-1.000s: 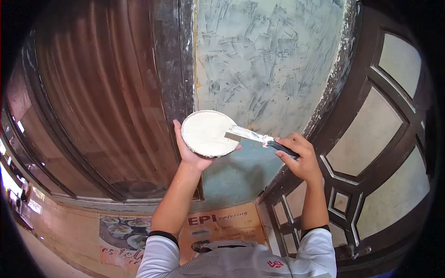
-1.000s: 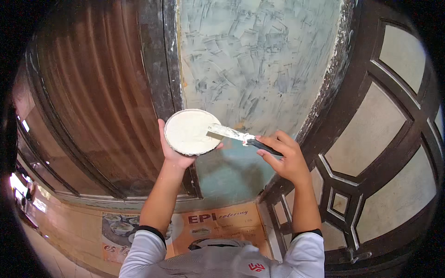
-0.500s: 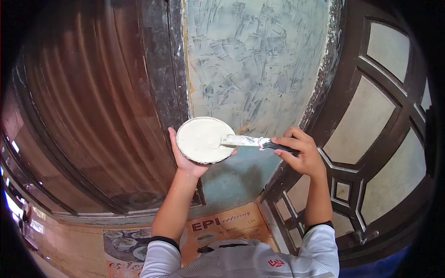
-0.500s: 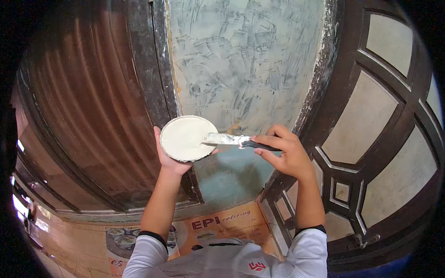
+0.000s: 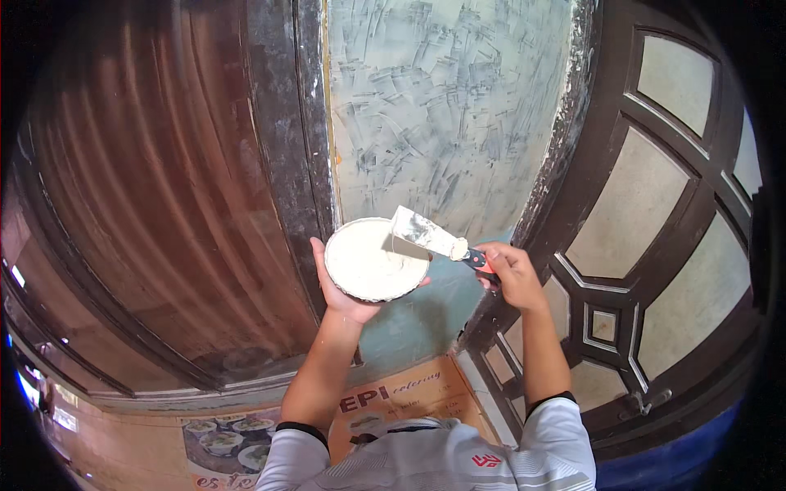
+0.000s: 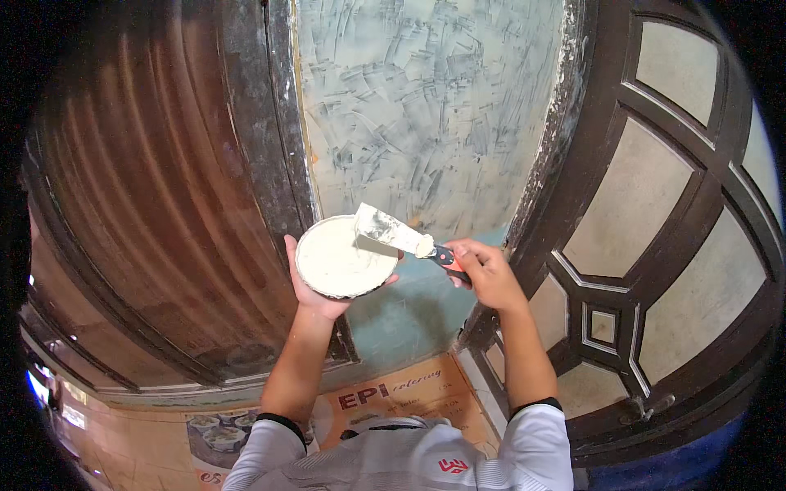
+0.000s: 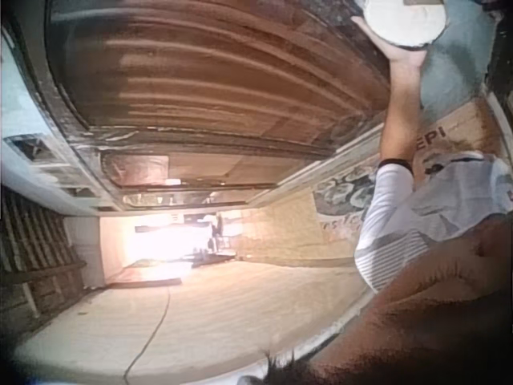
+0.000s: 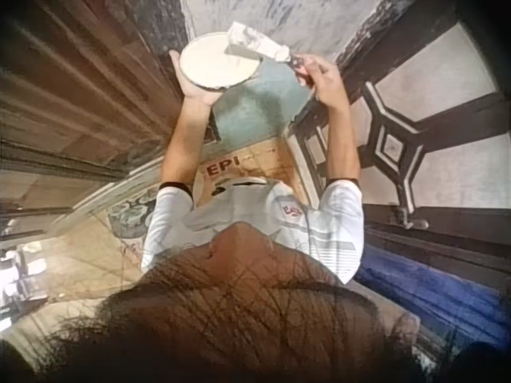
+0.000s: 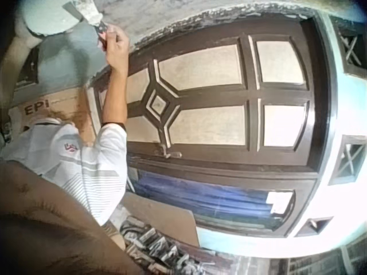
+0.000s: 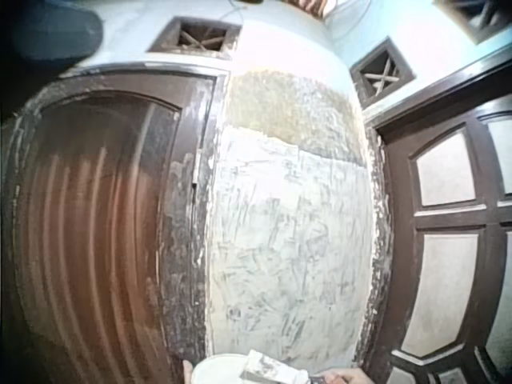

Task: The person applies wall putty to a wall section using a putty knife, scooping the putty from a bucket and spreading it onto the wall.

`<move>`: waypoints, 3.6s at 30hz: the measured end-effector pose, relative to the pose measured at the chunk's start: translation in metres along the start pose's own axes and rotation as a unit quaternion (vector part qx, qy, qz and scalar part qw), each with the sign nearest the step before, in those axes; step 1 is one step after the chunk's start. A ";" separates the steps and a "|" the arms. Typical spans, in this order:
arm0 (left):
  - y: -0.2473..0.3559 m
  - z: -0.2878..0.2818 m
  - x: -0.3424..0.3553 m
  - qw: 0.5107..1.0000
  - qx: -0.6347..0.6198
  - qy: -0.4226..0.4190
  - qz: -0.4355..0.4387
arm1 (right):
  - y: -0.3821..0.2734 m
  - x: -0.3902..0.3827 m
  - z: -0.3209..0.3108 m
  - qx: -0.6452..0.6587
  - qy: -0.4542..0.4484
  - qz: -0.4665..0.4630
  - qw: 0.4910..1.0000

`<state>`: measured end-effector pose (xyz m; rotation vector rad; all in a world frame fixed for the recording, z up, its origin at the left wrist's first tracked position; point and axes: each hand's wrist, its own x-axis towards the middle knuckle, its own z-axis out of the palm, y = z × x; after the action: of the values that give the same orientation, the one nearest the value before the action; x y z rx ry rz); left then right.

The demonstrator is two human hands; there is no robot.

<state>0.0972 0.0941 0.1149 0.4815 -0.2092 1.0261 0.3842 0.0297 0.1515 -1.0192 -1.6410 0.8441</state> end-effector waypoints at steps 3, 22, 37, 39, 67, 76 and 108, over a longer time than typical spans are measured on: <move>0.003 -0.003 -0.001 0.999 -0.040 -0.022 -0.017 | 0.013 -0.005 0.014 0.041 0.034 0.027 0.998; 0.018 -0.023 -0.025 1.000 0.005 0.015 -0.013 | 0.141 0.021 0.077 -0.128 0.231 -0.068 0.962; 0.046 -0.039 -0.056 0.989 0.090 0.099 0.059 | 0.184 0.090 0.098 -0.220 0.216 0.042 0.950; 0.045 -0.038 -0.054 0.992 0.084 0.080 0.044 | 0.215 0.082 0.101 -0.206 0.230 -0.001 0.951; 0.035 -0.047 -0.065 0.995 0.054 0.072 0.041 | 0.212 0.078 0.104 -0.143 0.244 0.028 0.959; 0.046 -0.045 -0.079 0.995 0.052 0.072 0.047 | 0.180 0.079 0.093 -0.169 0.273 0.004 0.947; 0.044 -0.050 -0.097 0.996 0.028 0.065 0.055 | 0.175 0.080 0.094 -0.113 0.285 -0.008 0.952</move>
<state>0.0071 0.0621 0.0459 0.4560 -0.0928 1.1685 0.3200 0.1683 0.0012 -1.2638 -1.2571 0.3022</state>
